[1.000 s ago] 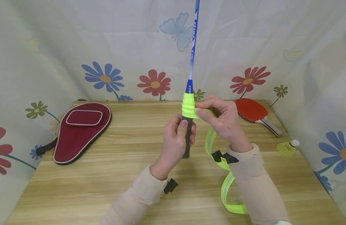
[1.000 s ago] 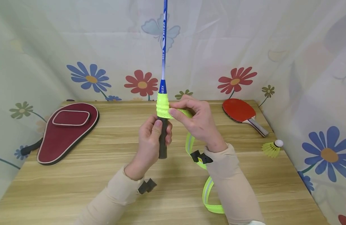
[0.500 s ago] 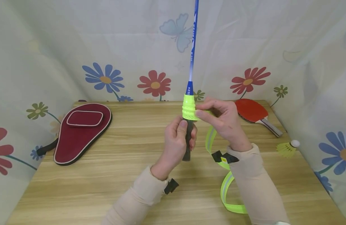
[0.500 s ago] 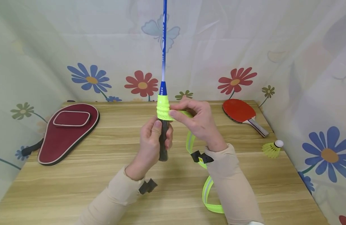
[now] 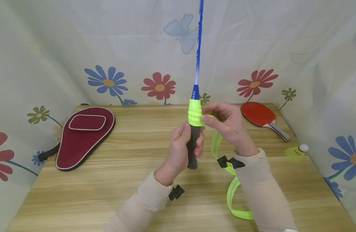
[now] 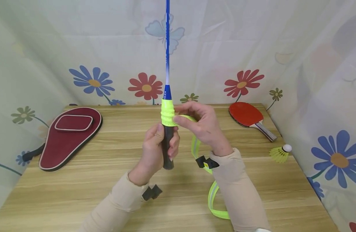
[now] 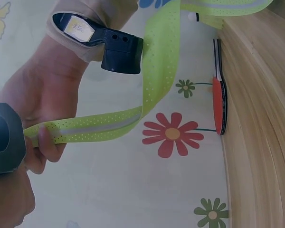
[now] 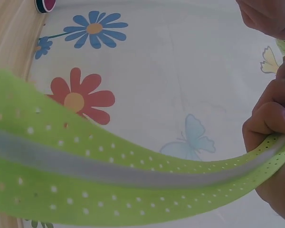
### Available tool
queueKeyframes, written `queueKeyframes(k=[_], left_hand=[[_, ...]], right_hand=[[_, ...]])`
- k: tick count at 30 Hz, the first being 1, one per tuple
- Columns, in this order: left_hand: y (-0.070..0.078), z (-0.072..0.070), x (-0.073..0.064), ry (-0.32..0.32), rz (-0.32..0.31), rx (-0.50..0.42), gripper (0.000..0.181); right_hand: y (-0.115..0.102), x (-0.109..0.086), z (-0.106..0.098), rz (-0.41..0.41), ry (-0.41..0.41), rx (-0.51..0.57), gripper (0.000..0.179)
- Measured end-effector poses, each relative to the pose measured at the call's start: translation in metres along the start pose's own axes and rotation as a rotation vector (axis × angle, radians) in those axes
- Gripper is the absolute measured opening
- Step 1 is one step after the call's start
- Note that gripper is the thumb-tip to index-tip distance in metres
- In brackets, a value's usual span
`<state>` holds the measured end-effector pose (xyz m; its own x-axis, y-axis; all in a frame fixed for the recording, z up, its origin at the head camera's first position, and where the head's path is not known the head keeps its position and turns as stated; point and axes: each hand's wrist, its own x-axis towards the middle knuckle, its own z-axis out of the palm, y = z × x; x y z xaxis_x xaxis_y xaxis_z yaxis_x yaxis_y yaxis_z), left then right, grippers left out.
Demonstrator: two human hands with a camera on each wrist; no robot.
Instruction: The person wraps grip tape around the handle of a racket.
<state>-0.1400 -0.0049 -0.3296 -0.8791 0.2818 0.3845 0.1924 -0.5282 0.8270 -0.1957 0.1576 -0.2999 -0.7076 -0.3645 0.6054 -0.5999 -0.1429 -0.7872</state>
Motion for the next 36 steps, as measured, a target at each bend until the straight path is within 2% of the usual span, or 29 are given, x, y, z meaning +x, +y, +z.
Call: queueKeyframes(k=[4,8,12,15,17,22,25,27,32,36], left_hand=[[0.002,0.0,0.0,-0.025,-0.044,-0.052,0.043],[0.004,-0.001,0.001,-0.061,-0.068,-0.072,0.042],[0.002,-0.003,0.002,-0.097,-0.073,-0.071,0.045],[0.0,-0.005,0.004,-0.105,-0.065,-0.025,0.049],[-0.002,-0.007,0.005,-0.082,-0.063,0.042,0.051],[-0.004,-0.009,0.01,0.043,-0.102,0.25,0.044],[-0.007,-0.007,0.011,0.099,-0.111,0.322,0.037],[-0.012,-0.006,0.012,0.128,-0.083,0.349,0.031],[-0.017,-0.008,0.012,0.2,0.05,0.395,0.028],[-0.015,-0.008,0.011,0.212,0.067,0.382,0.032]], right_hand=[[0.002,0.001,0.0,0.0,-0.085,-0.019,0.035],[0.001,0.002,0.0,-0.032,-0.167,-0.023,0.034],[-0.001,0.001,0.001,-0.1,-0.155,-0.06,0.03],[-0.003,0.001,0.001,-0.12,-0.118,-0.083,0.026],[-0.005,0.0,0.001,-0.112,-0.084,-0.105,0.023],[-0.008,-0.003,0.003,-0.044,0.046,-0.235,0.014],[-0.018,-0.002,0.012,0.002,0.127,-0.338,0.016],[-0.024,-0.001,0.02,0.029,0.161,-0.362,0.017],[-0.008,-0.003,0.021,0.051,0.154,-0.308,0.021],[0.0,-0.004,0.016,0.053,0.111,-0.266,0.021]])
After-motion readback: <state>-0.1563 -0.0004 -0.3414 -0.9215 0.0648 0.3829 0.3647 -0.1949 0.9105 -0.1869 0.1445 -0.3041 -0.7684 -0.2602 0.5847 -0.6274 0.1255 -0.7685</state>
